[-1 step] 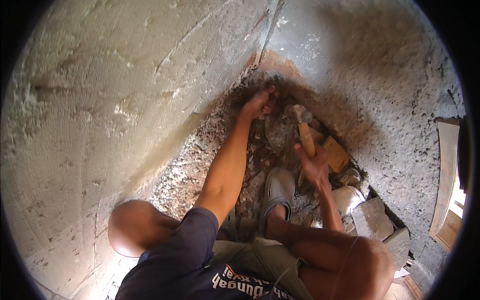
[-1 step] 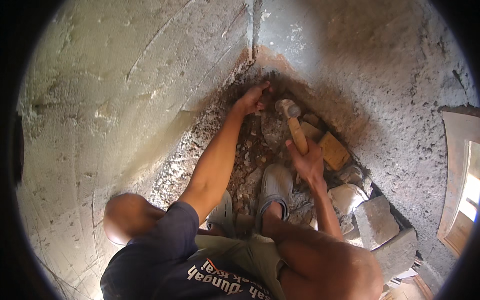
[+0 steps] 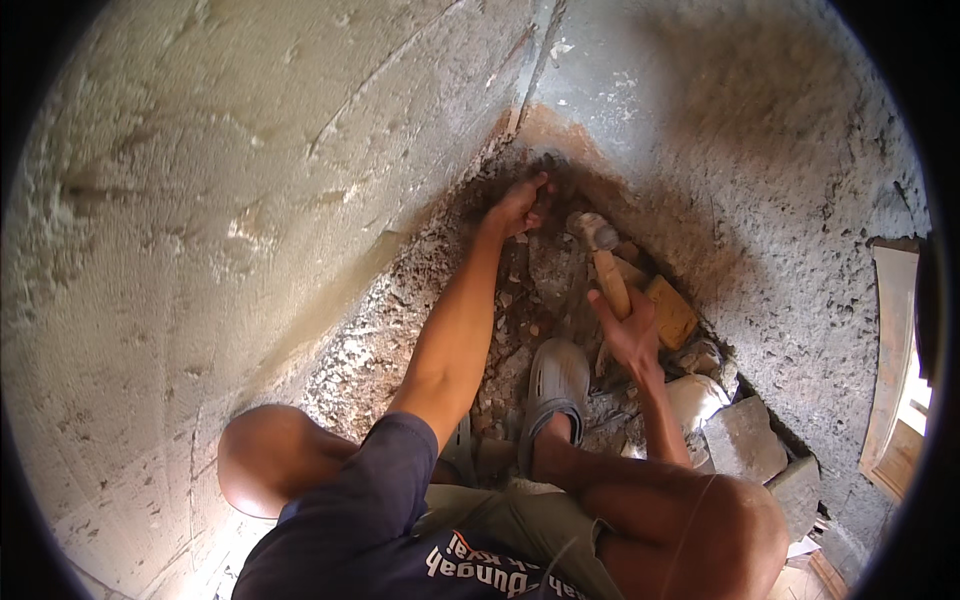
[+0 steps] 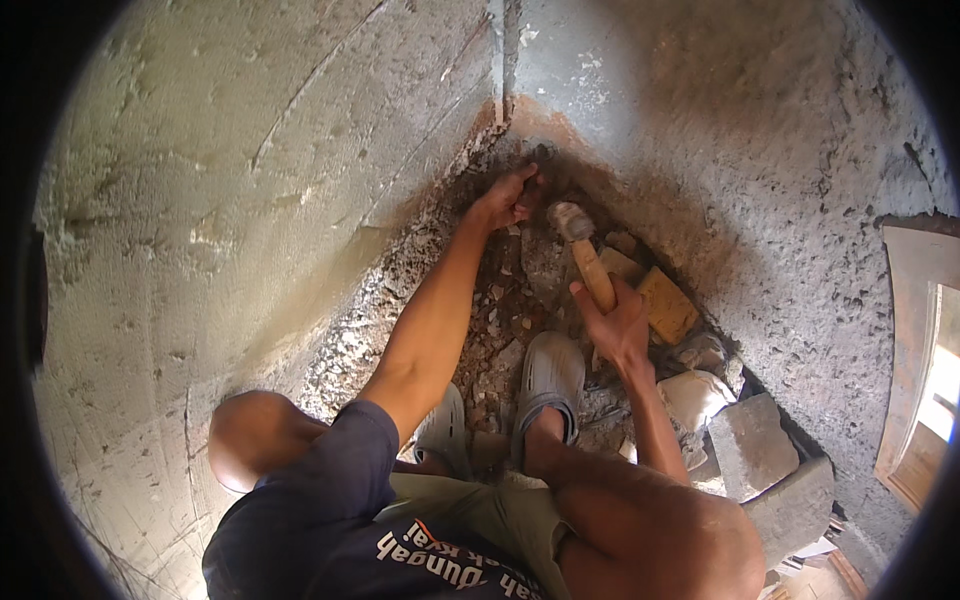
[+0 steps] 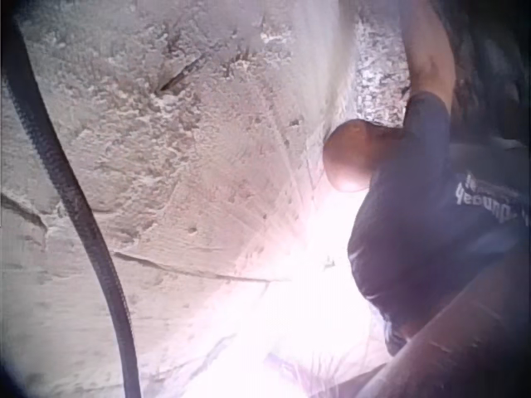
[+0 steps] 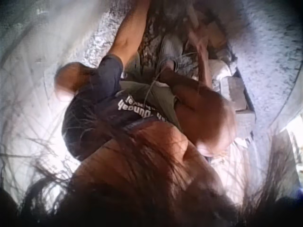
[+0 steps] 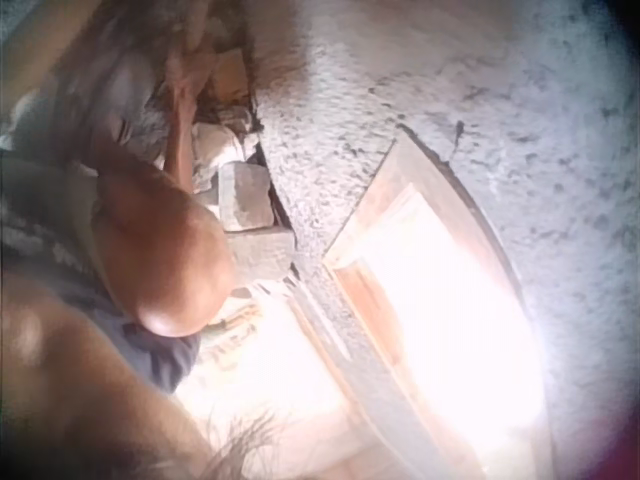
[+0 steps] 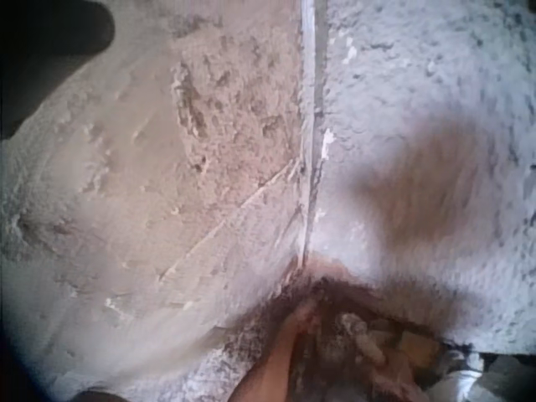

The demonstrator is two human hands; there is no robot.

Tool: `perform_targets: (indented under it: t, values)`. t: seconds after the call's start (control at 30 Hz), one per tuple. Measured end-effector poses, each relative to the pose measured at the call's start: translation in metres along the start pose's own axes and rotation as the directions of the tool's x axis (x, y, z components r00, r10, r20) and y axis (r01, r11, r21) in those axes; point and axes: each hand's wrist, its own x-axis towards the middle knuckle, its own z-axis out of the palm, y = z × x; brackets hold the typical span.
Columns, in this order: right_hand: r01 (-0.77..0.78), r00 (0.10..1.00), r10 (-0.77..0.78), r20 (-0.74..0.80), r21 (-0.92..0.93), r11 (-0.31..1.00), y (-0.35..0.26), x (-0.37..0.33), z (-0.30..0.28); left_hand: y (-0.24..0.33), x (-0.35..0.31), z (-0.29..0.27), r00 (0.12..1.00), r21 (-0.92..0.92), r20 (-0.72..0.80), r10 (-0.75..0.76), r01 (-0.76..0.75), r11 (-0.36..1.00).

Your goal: The person is sitting on the floor and using a hammer and chisel to break apart a concrete wall. They repeatedly strike the chisel with the hammer to chip away at the wall's surface, creating debris.

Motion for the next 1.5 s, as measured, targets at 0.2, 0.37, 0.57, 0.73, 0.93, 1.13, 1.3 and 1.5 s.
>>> perform_targets:
  t: [0.2,0.37,0.57,0.73,0.93,1.13,1.3,1.5]
  values:
    - [0.452,0.880,-0.474,0.020,-0.341,0.824,-0.008,0.041,-0.010,-0.005,0.025,-0.017,0.980,0.026,-0.187,-0.069,0.076,0.997]
    - [0.638,0.754,-0.639,0.154,-0.405,0.655,-0.001,0.062,-0.010,0.012,0.017,-0.036,0.975,-0.140,0.182,-0.127,0.153,0.978]
    - [0.444,0.882,-0.438,0.171,-0.614,0.653,-0.013,0.095,0.001,0.014,0.014,-0.014,0.978,-0.074,-0.210,-0.008,-0.008,0.997]
    - [0.525,0.839,-0.511,0.186,-0.527,0.669,-0.017,0.082,0.004,0.018,0.012,-0.008,0.999,-0.191,-0.005,-0.049,0.048,0.981]
    - [0.643,0.764,-0.578,0.288,-0.427,0.636,-0.039,0.093,0.003,0.017,0.017,-0.008,0.985,-0.173,-0.134,-0.104,0.080,0.982]
    - [0.634,0.770,-0.557,0.311,-0.470,0.614,-0.039,0.068,0.004,0.012,0.015,-0.007,1.000,-0.288,-0.011,-0.025,0.021,0.957]
    - [0.584,0.805,-0.549,0.223,-0.459,0.670,-0.030,0.084,-0.001,0.023,0.018,-0.001,0.988,-0.210,-0.122,-0.093,0.065,0.976]
    - [0.508,0.857,-0.477,0.194,-0.470,0.722,-0.037,0.074,0.002,0.023,0.020,-0.002,0.998,-0.228,0.068,-0.005,0.020,0.973]
